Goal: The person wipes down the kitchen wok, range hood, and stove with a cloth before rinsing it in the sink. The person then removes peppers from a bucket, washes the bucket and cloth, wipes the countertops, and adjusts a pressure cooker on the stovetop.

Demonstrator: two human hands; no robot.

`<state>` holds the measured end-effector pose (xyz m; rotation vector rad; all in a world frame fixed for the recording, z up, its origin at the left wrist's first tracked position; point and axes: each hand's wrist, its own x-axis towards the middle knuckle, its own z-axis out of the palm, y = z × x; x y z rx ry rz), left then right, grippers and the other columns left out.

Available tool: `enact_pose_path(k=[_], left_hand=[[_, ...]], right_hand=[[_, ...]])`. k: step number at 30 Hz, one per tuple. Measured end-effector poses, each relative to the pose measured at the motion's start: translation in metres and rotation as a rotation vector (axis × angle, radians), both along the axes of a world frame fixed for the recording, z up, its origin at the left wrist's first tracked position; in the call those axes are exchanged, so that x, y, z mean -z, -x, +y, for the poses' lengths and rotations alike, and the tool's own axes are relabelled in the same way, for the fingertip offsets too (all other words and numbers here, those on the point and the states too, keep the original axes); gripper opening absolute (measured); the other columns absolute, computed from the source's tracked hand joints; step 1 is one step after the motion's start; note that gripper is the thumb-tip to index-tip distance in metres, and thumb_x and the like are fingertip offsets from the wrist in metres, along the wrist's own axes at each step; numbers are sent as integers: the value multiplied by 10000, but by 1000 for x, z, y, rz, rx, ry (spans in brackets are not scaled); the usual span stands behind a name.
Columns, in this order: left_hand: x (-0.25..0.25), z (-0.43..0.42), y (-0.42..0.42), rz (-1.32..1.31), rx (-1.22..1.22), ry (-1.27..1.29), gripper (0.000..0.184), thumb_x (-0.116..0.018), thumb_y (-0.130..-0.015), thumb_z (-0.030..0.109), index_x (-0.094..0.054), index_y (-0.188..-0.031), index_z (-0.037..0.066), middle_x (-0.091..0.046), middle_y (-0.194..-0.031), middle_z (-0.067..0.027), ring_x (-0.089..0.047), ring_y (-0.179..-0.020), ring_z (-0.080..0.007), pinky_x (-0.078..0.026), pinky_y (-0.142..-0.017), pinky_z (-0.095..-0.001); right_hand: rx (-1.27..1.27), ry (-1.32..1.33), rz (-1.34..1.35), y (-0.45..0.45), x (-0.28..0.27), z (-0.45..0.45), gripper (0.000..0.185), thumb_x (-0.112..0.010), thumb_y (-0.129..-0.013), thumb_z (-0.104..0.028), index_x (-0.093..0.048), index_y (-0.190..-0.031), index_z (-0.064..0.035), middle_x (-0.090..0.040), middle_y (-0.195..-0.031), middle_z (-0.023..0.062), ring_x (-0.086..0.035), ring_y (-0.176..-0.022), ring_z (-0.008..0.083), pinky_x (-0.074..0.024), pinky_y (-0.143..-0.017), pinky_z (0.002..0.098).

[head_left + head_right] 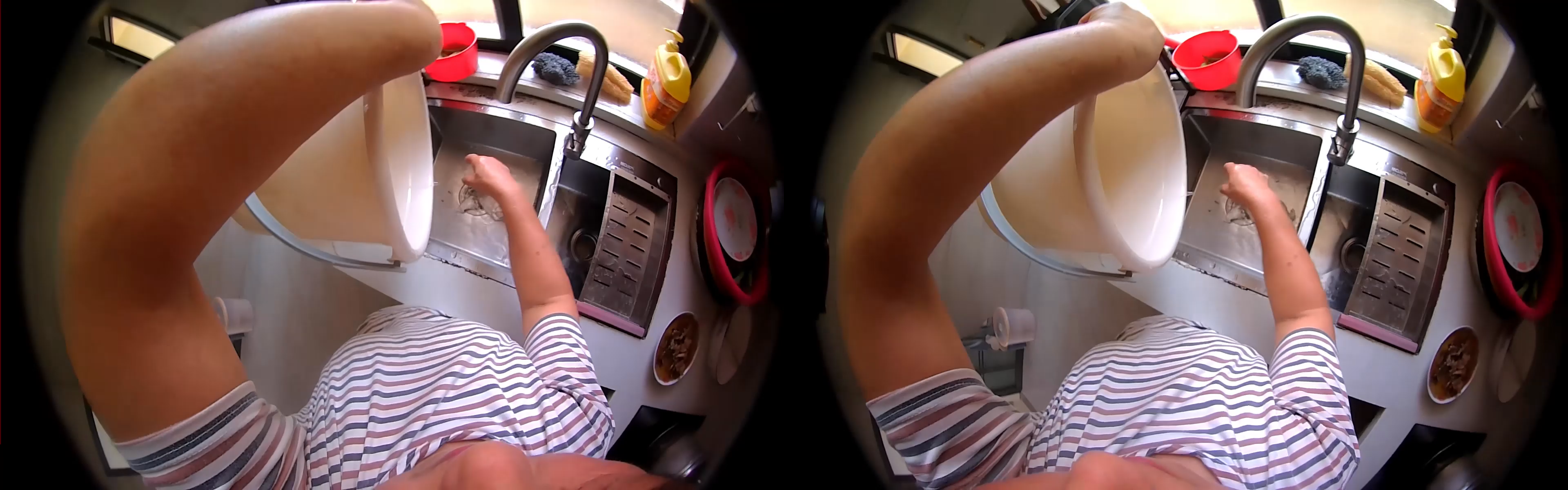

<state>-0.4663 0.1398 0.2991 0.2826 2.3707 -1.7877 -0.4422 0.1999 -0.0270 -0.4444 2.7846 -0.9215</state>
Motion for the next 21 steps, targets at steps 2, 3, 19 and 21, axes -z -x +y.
enact_pose_path(k=[2, 3, 19, 21], left_hand=[[-11, -4, -3, -111, -138, -171, 325, -731, -647, 207, -664, -958, 141, -637, -971, -20, -605, -875, -182, -490, -667, -376], [-12, -10, -3, -118, -136, -168, 313, -724, -647, 203, -662, -945, 132, -634, -952, -26, -603, -857, -186, -486, -656, -375], [-138, -279, -87, 227, -146, -698, 179, -612, -642, 130, -635, -736, -20, -588, -661, -134, -559, -571, -236, -424, -485, -360], [-150, -351, -119, 305, -230, -914, 177, -598, -641, 121, -632, -710, -39, -582, -625, -148, -553, -536, -243, -417, -464, -358]], right_hand=[[-252, 151, -298, 4, -4, 15, 441, -621, -751, -248, -518, -1137, -62, -611, -1010, 126, -604, -903, 243, -485, -748, 344], [-362, 182, -520, 4, -30, 24, 435, -606, -778, -252, -506, -1149, -46, -612, -1008, 117, -610, -899, 213, -488, -743, 332], [-85, 1195, -666, -66, -74, 0, 210, -545, -851, -236, -585, -965, -65, -638, -835, 97, -630, -710, 200, -507, -651, 317], [39, 1406, -675, -53, -45, -8, 226, -561, -839, -225, -575, -977, -46, -638, -839, 102, -636, -728, 214, -508, -638, 335]])
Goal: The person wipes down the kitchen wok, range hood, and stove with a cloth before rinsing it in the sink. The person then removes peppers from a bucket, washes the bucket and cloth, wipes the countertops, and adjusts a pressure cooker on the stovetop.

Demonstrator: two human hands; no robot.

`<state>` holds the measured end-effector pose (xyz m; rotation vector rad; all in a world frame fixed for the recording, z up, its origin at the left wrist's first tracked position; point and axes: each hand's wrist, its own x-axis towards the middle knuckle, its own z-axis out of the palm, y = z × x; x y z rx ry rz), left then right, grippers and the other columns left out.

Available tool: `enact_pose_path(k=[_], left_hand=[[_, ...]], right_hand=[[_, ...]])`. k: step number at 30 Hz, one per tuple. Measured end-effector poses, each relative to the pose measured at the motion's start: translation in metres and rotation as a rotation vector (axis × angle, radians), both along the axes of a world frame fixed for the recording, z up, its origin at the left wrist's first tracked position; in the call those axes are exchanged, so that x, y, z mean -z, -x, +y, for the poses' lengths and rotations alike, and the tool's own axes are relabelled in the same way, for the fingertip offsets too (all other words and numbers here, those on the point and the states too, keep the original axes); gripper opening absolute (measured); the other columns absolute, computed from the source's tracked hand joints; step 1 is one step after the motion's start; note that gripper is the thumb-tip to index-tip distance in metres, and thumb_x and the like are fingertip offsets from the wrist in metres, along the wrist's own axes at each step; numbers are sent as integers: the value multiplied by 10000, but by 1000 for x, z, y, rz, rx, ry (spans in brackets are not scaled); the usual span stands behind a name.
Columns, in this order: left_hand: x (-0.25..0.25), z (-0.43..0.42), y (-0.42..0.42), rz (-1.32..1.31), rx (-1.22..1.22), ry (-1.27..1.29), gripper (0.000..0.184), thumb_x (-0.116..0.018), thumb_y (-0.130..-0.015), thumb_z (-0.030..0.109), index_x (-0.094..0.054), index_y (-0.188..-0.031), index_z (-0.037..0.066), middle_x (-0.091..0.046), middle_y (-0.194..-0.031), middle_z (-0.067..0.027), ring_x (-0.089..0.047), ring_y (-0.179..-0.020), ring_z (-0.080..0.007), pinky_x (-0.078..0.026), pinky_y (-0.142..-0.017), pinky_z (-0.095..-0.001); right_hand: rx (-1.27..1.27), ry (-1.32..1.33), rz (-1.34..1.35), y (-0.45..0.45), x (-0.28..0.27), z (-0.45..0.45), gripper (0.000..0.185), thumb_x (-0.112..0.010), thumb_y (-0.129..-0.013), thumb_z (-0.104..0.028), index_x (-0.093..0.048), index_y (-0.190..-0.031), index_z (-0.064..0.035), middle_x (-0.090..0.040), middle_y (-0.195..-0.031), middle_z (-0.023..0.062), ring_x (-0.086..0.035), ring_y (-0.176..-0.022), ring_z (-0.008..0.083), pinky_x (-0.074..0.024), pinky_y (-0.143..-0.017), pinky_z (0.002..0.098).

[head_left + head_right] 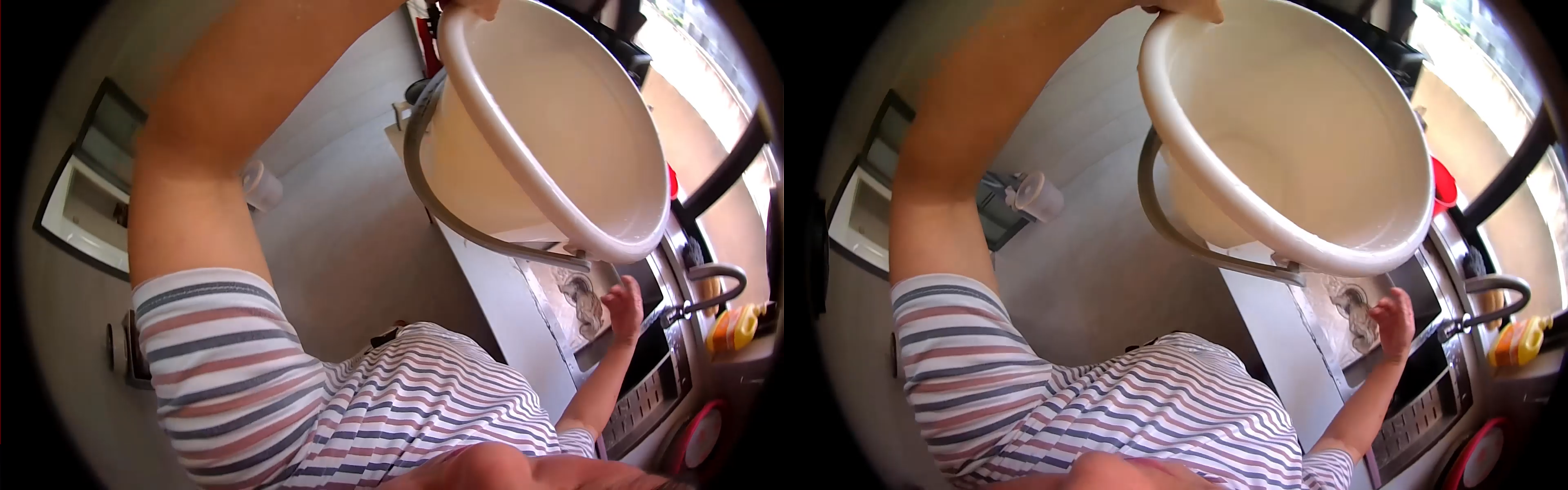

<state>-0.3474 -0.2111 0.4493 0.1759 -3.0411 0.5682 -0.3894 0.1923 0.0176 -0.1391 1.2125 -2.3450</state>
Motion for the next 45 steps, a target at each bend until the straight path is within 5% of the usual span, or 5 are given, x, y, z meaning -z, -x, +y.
enact_pose_path(k=[4, 13, 20, 25, 45], left_hand=[[19, -172, -80, 52, -211, -723, 225, -632, -670, 141, -591, -842, 1, -555, -605, -56, -530, -462, -142, -395, -365, -271], [258, -506, -303, 304, -647, -1328, 193, -620, -608, 103, -567, -740, -27, -515, -534, -86, -469, -365, -172, -353, -303, -319], [462, -627, -403, 433, -986, -808, 352, -623, -604, 169, -595, -893, -30, -620, -874, -214, -626, -752, -336, -508, -669, -397], [540, -706, -439, 720, -1275, -1236, 346, -637, -562, 78, -583, -850, -105, -605, -776, -256, -626, -663, -331, -511, -547, -395], [706, -1150, -339, 1321, -1885, -1612, 235, -614, -647, 40, -552, -860, -38, -569, -726, -177, -564, -491, -259, -405, -344, -339]], right_hand=[[31, -1264, 790, -16, 35, -39, 262, -564, -821, -169, -553, -1048, -38, -620, -777, 83, -608, -697, 168, -498, -629, 297], [-630, -833, 333, -179, -100, -350, 252, -544, -800, -37, -546, -1048, 6, -621, -799, 84, -599, -712, 159, -485, -654, 260], [-925, -1267, 864, -191, 67, -464, 251, -590, -751, -182, -616, -952, -34, -639, -867, 149, -620, -779, 281, -489, -681, 367], [-1542, -1650, 572, -168, 209, -463, 203, -561, -740, -197, -631, -859, -47, -616, -827, 143, -592, -739, 291, -476, -643, 392], [-841, -1102, 263, 60, 163, -1109, 158, -553, -788, -94, -556, -916, 0, -571, -648, 66, -522, -518, 123, -413, -427, 263]])
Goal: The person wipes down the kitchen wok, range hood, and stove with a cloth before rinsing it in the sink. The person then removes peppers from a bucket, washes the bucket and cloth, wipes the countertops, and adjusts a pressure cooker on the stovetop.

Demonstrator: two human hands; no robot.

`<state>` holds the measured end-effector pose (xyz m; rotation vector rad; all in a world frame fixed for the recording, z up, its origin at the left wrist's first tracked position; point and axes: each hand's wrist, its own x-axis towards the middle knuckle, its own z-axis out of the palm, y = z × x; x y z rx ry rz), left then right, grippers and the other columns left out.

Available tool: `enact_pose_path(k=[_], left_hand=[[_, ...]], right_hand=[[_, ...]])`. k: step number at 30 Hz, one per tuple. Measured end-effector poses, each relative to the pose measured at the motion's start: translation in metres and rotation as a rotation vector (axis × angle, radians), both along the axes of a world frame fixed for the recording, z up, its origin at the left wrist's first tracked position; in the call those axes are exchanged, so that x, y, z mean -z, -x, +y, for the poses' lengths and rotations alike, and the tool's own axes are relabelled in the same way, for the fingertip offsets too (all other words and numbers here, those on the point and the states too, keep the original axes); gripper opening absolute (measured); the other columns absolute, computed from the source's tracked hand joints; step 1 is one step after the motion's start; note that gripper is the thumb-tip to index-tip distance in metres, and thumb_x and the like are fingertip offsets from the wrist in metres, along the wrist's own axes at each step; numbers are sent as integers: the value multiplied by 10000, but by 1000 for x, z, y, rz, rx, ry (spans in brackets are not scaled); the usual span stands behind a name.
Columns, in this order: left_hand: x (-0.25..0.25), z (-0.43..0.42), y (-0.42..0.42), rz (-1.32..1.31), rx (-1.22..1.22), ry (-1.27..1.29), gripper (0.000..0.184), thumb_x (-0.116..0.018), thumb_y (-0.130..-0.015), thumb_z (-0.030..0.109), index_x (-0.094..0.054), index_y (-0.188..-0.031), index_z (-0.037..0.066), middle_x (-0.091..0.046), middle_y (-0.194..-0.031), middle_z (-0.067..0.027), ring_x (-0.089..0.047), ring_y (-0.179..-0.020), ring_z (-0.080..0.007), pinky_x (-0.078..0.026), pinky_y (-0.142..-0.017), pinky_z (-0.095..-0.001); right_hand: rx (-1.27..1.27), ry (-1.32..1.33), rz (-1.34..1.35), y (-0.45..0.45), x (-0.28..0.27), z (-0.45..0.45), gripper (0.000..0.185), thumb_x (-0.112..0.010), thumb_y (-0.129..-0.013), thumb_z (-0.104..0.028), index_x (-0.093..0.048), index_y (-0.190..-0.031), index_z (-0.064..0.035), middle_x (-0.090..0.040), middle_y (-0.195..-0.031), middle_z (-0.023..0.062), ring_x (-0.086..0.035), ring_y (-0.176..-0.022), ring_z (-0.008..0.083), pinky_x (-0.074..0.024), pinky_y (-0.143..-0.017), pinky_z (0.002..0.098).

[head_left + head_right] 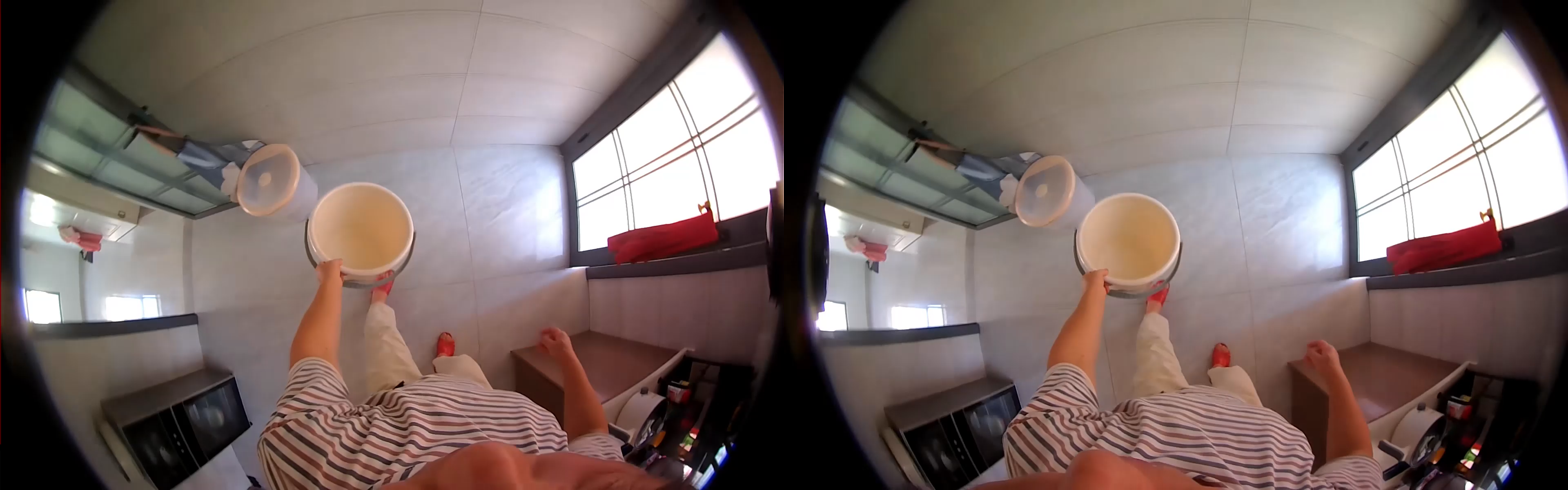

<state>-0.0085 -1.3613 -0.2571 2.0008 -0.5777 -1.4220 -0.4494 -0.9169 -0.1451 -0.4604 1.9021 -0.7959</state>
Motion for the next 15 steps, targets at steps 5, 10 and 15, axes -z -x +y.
enact_pose_path(k=[5, 10, 15], left_hand=[[103, -137, 28, 59, 4, -71, 367, -610, -662, 59, -485, -1005, 23, -531, -898, -135, -558, -712, -260, -473, -490, -365], [254, -250, 24, 308, 197, -104, 370, -593, -690, 121, -492, -1038, 48, -534, -967, -128, -541, -871, -320, -507, -693, -487], [114, -211, 145, -100, 768, -73, 330, -527, -623, -34, -490, -949, -74, -562, -902, -206, -608, -700, -319, -540, -502, -392]], right_hand=[[364, -446, 4, -61, -5, 28, 137, -535, -779, -83, -575, -890, -13, -582, -640, 68, -556, -498, 152, -463, -441, 284], [394, -1007, -412, -173, -24, 83, 164, -515, -750, -143, -631, -643, -100, -608, -639, 64, -569, -518, 173, -482, -471, 363], [672, -953, -210, -211, -112, 70, 124, -518, -735, -118, -632, -746, -70, -634, -682, 95, -629, -571, 212, -514, -495, 349]])
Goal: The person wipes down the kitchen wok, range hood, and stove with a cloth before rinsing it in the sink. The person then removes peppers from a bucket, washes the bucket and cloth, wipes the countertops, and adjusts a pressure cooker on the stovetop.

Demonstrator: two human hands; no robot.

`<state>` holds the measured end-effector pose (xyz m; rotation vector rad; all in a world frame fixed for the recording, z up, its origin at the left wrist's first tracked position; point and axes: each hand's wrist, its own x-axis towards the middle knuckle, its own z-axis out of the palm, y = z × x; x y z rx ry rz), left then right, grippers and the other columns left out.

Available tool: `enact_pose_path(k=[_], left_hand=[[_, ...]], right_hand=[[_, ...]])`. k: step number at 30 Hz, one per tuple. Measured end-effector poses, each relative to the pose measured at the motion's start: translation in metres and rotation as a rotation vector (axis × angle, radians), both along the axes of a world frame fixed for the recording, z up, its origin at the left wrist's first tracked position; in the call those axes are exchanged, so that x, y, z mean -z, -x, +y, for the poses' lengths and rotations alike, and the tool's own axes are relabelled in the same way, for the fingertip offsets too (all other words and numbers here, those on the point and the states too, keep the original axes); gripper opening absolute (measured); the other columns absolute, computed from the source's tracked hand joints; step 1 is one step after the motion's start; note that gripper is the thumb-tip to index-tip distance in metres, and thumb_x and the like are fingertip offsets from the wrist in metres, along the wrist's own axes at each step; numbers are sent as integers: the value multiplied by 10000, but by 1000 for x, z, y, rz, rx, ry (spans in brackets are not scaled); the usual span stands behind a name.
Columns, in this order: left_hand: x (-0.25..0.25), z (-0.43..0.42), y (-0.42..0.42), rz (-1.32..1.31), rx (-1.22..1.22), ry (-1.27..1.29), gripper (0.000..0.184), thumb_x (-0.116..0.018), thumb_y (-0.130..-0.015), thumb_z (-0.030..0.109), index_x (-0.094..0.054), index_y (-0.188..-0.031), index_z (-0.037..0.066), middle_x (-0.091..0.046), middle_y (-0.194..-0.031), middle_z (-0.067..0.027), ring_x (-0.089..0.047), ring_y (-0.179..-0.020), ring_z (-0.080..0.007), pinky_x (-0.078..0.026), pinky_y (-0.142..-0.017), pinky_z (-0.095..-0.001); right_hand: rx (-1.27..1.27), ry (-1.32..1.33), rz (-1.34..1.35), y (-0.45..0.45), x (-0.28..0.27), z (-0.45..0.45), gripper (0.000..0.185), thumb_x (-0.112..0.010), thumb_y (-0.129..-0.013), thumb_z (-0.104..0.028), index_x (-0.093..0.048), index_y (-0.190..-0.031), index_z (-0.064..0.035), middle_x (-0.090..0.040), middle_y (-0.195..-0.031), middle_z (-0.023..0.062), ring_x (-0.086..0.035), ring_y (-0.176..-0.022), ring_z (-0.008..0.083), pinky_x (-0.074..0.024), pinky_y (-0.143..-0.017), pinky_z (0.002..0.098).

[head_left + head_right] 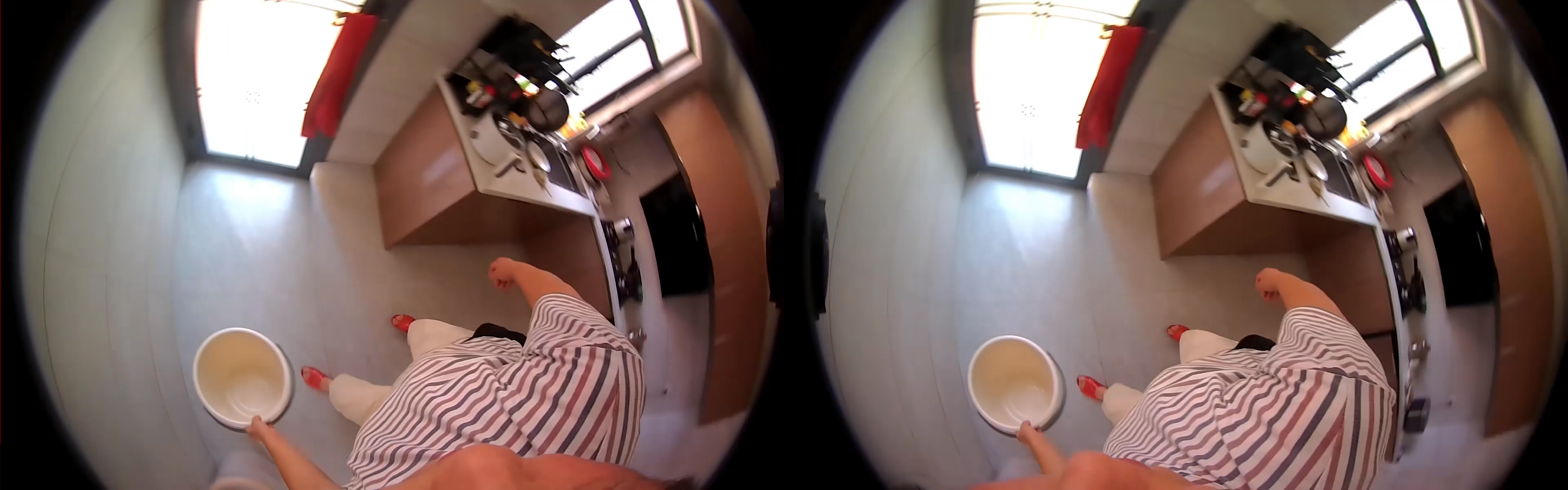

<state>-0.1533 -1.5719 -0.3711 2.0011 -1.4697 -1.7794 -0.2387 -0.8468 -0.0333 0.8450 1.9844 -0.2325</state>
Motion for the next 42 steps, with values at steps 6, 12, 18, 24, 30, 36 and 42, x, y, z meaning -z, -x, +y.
enact_pose_path(k=[6, 12, 18, 24, 30, 36, 42], left_hand=[[-33, 93, 97, 46, 654, -64, 261, -528, -608, -47, -487, -863, -8, -549, -704, -117, -513, -462, -185, -372, -341, -311], [-96, 242, 144, 76, 890, -197, 283, -548, -643, -26, -499, -916, 31, -533, -665, -65, -460, -418, -142, -332, -323, -271], [-168, 412, 139, 97, 891, -185, 329, -514, -663, -28, -512, -986, 36, -538, -659, -72, -437, -381, -134, -303, -300, -254], [-205, 489, 123, -126, 847, -101, 295, -500, -680, -20, -507, -971, 22, -544, -642, -107, -410, -319, -171, -281, -257, -276], [-186, 488, 106, -82, 869, -83, 243, -518, -661, -26, -489, -902, -8, -531, -618, -123, -425, -321, -198, -285, -257, -300], [-225, 507, 114, -71, 877, 57, 216, -586, -659, 27, -548, -870, 0, -523, -564, -93, -456, -355, -189, -337, -296, -312], [-230, 484, 122, -89, 808, 102, 144, -591, -687, 74, -562, -825, 42, -536, -598, -56, -453, -415, -150, -341, -367, -305]], right_hand=[[390, -75, 233, -34, -27, 53, 129, -522, -753, -108, -599, -838, -50, -624, -665, 99, -628, -561, 201, -503, -454, 343], [832, 373, 971, 14, -32, 213, 96, -557, -773, -141, -557, -730, -54, -597, -657, 87, -561, -511, 164, -439, -423, 281], [1289, 660, 1421, 159, 0, 421, 257, -532, -846, -240, -466, -951, -15, -606, -804, 117, -582, -660, 202, -473, -534, 296], [1826, 744, 1657, 232, 61, 550, 390, -374, -927, -300, -343, -1123, 36, -556, -901, 234, -577, -702, 295, -522, -551, 357], [2049, 766, 1775, 252, 67, 580, 237, -363, -882, -182, -458, -1043, -36, -595, -759, 172, -588, -592, 264, -512, -484, 346], [1645, 623, 1948, 216, 44, 593, 136, -457, -862, -154, -529, -936, -67, -592, -750, 84, -567, -599, 199, -498, -495, 288], [1341, 610, 1679, 50, 15, 597, 179, -429, -889, -200, -526, -859, -53, -577, -728, 73, -553, -663, 178, -486, -625, 302]])
